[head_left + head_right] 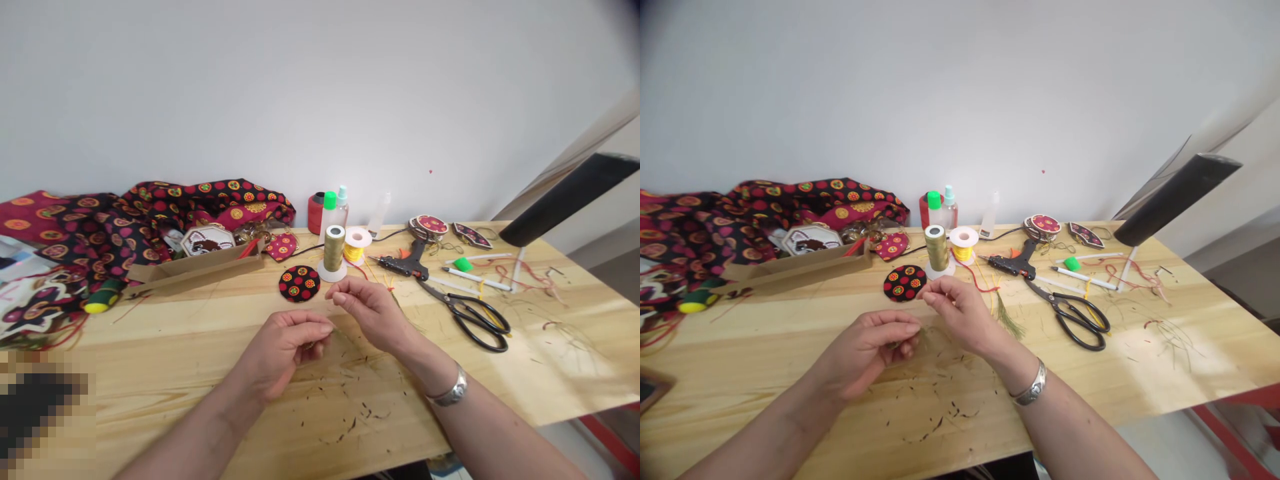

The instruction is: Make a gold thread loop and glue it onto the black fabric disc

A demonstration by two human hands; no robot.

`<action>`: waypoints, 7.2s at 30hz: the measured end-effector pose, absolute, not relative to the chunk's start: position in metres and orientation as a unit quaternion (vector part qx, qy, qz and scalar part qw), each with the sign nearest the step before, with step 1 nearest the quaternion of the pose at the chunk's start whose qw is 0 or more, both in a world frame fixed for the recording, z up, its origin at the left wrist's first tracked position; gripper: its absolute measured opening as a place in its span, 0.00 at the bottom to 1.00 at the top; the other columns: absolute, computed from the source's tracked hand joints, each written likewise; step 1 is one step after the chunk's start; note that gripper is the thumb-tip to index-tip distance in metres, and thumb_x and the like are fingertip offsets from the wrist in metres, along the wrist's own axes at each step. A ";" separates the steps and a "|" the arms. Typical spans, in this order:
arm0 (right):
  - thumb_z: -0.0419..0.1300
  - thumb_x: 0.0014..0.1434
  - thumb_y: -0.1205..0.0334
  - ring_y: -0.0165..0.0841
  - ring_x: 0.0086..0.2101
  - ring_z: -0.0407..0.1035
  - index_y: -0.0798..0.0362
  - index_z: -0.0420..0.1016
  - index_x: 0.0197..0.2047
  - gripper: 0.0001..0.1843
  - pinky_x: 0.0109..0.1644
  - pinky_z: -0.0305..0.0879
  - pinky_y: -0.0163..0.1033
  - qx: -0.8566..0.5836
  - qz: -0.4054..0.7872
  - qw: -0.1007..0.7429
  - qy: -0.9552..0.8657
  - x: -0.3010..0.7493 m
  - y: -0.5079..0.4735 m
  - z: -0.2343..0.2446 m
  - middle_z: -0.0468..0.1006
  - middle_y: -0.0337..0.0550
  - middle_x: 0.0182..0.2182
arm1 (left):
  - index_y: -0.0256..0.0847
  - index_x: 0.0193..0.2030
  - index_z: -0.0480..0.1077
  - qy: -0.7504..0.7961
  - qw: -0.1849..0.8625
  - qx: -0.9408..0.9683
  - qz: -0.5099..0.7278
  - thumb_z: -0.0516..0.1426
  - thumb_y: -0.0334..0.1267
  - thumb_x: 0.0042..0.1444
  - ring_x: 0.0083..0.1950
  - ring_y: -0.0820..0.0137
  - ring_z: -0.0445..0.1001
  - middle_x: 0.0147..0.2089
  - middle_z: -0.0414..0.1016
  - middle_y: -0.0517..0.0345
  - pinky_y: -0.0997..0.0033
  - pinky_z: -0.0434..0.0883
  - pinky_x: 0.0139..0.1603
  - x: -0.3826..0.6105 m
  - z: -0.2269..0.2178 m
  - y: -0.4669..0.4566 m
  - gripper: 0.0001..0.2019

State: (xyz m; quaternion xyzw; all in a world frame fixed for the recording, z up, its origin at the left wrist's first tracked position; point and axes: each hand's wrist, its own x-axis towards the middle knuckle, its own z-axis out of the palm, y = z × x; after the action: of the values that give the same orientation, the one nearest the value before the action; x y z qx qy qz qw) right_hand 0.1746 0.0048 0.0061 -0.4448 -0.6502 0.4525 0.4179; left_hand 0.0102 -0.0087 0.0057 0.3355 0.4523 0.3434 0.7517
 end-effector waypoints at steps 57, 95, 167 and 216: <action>0.58 0.55 0.72 0.31 0.36 0.65 0.52 0.73 0.31 0.06 0.43 0.64 0.41 -0.373 0.207 0.461 -0.778 0.173 0.001 0.003 0.71 0.41 0.32 | 0.41 0.28 0.79 0.545 0.576 0.439 0.423 0.61 0.36 0.43 0.26 0.75 0.61 0.22 0.72 0.63 0.75 0.58 0.28 0.013 0.001 -0.011 0.05; 0.56 0.58 0.69 0.29 0.32 0.71 0.52 0.77 0.35 0.08 0.37 0.68 0.36 -0.401 0.243 0.457 -0.756 0.171 -0.001 -0.001 0.76 0.42 0.31 | 0.44 0.30 0.79 0.557 0.518 0.489 0.427 0.62 0.39 0.44 0.29 0.71 0.68 0.26 0.77 0.62 0.75 0.65 0.33 0.011 0.002 -0.013 0.05; 0.57 0.53 0.65 0.25 0.25 0.63 0.55 0.72 0.26 0.06 0.29 0.59 0.30 -0.528 0.456 0.383 -0.605 0.168 0.003 0.001 0.73 0.36 0.23 | 0.42 0.32 0.79 0.627 0.447 0.471 0.431 0.62 0.44 0.46 0.34 0.69 0.76 0.31 0.82 0.59 0.75 0.70 0.37 0.009 0.003 -0.008 0.10; 0.51 0.61 0.57 0.31 0.33 0.67 0.54 0.74 0.38 0.13 0.39 0.63 0.36 -0.508 0.347 0.479 -0.626 0.173 0.012 -0.008 0.75 0.42 0.32 | 0.35 0.32 0.78 0.486 0.684 0.320 0.440 0.66 0.34 0.41 0.28 0.74 0.74 0.30 0.80 0.52 0.78 0.67 0.29 0.008 -0.001 -0.002 0.09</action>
State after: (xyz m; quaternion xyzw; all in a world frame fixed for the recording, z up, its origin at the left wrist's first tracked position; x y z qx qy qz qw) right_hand 0.1734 0.0120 -0.0077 -0.5082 -0.6262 0.3467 0.4790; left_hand 0.0083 -0.0018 -0.0015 0.3198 0.4862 0.4401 0.6839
